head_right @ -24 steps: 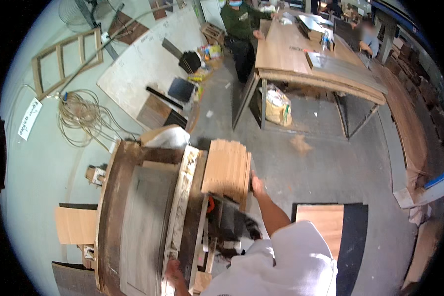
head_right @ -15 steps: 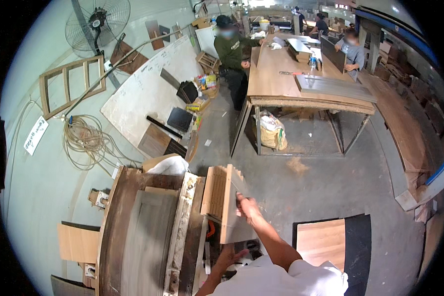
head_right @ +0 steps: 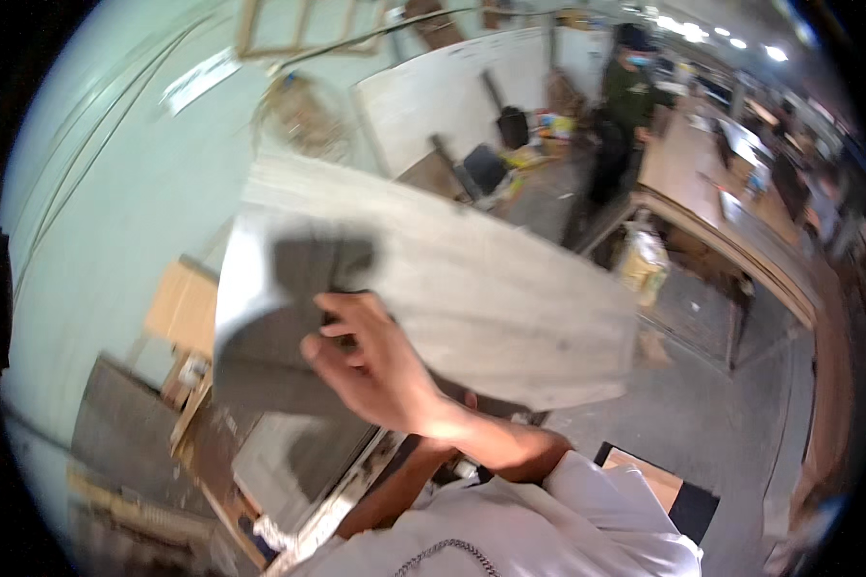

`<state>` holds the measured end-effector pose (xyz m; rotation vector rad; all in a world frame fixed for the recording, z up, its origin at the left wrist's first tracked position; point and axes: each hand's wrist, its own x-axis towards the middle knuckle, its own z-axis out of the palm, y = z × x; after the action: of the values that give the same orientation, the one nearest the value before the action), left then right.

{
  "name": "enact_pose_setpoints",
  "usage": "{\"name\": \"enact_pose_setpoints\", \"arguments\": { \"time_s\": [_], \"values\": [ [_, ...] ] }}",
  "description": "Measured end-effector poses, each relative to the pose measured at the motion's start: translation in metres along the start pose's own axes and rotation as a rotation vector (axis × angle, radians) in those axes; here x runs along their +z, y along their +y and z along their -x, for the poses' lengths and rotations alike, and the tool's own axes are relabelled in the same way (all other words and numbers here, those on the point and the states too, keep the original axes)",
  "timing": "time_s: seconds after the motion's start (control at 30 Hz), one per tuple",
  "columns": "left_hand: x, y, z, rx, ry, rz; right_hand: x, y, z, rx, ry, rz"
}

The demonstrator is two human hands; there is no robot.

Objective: The person wipes several rectangular wooden panels using a white cloth, cleaning the surfaces and edges of each panel individually on a workbench.

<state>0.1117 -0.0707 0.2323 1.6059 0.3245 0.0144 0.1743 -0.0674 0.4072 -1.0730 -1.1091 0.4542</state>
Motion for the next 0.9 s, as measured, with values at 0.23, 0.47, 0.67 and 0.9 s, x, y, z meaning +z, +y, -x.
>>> {"name": "enact_pose_setpoints", "arguments": {
  "time_s": [0.23, 0.47, 0.67, 0.9],
  "values": [
    [-0.137, 0.012, 0.065, 0.463, 0.066, 1.108, 0.074, 0.103, 0.072, 0.336, -1.608, -0.15],
    [-0.219, -0.028, 0.108, 0.529, 0.424, 1.272, 0.051, 0.206, 0.055, 0.542, -0.159, -0.729],
    [-0.272, -0.076, 0.097, 0.454, 0.664, 1.191, 0.117, 0.29, -0.03, 0.763, 0.259, -0.699],
    [-0.382, -0.152, 0.07, 0.386, 0.844, 1.266, 0.175, 0.408, -0.094, 1.013, 0.183, -0.623]
  ]
}}
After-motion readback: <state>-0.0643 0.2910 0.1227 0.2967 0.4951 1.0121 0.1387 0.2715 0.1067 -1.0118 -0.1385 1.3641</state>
